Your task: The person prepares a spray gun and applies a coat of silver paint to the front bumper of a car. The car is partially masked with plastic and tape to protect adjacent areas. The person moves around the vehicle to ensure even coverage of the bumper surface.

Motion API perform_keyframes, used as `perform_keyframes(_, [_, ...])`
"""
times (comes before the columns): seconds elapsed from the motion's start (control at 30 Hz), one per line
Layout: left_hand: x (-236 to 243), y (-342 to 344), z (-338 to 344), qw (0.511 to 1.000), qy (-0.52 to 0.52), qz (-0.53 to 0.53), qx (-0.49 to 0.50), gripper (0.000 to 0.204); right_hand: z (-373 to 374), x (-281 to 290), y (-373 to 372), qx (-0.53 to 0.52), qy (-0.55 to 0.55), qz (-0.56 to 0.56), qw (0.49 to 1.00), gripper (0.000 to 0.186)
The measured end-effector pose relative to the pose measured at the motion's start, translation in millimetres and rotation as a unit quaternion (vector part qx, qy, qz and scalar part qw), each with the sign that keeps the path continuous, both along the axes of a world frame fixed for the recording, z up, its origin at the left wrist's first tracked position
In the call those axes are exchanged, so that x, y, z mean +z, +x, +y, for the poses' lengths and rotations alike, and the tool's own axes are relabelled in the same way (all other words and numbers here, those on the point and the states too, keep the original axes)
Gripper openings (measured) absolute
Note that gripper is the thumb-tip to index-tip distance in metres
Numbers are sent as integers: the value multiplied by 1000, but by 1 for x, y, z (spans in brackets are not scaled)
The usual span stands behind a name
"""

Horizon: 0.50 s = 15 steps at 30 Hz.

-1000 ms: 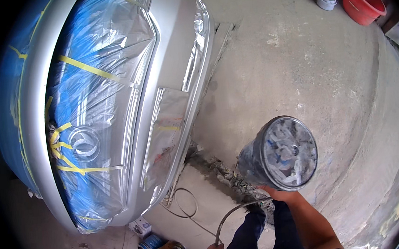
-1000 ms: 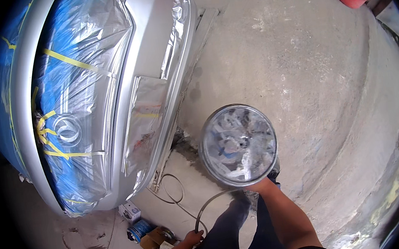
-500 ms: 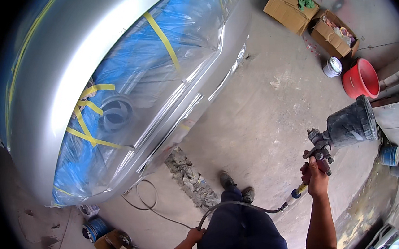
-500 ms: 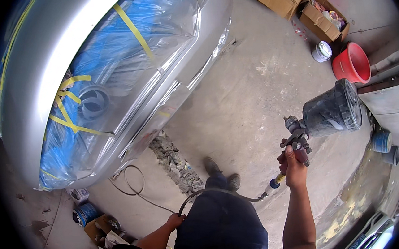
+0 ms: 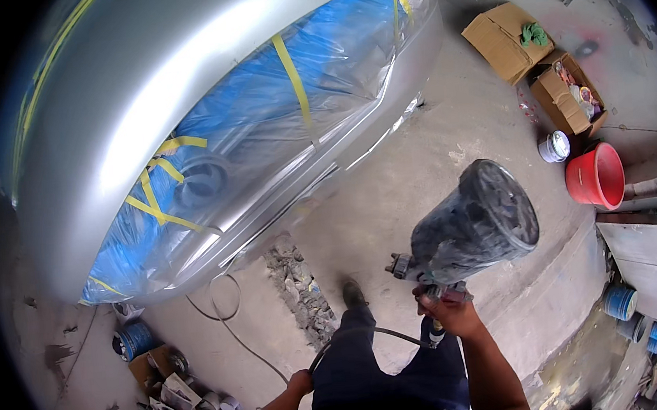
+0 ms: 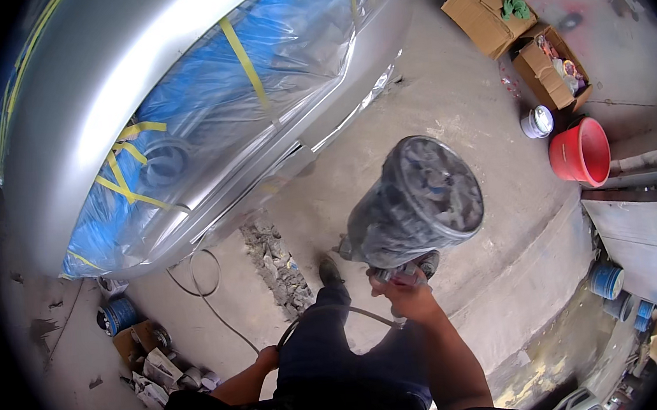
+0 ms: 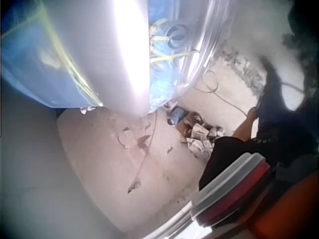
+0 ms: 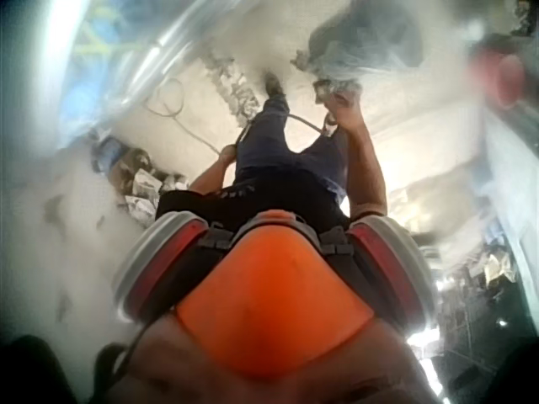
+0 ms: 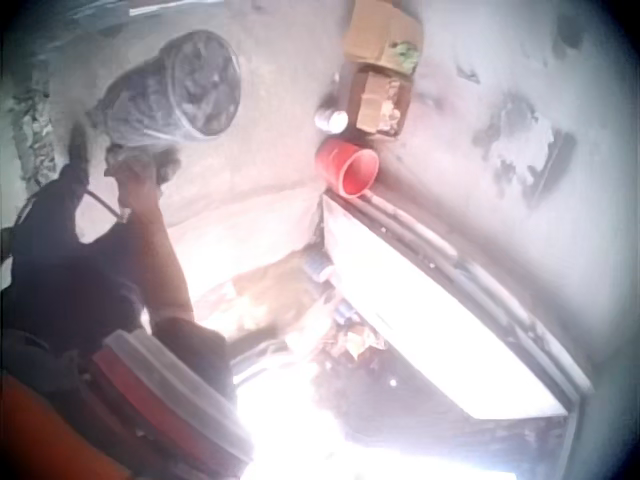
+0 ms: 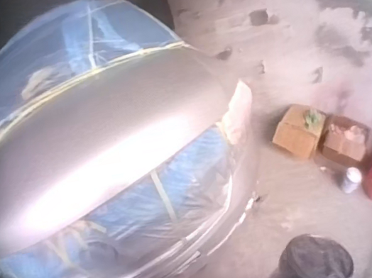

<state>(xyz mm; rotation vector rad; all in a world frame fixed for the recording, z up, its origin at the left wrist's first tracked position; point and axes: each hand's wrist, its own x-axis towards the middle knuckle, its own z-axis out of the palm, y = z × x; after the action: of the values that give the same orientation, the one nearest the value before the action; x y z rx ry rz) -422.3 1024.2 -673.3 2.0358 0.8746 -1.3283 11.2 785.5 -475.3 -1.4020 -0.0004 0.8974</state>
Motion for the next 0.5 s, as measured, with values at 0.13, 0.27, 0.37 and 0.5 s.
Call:
perform_keyframes(0.13, [17,20,-58,997,19,-29,68,35,-83,-11,70,-139,-101,-2,985,33])
perform_keyframes(0.27, [27,37,-131,981,78,13,180,33,-130,-33,118,-146,-62,7,987,38])
perform_keyframes(0.37, [29,43,-185,970,99,55,216,33,-140,-60,136,-34,24,74,996,31])
perform_keyframes(0.5, [39,47,-230,942,79,91,314,45,-119,-88,159,65,116,149,980,21])
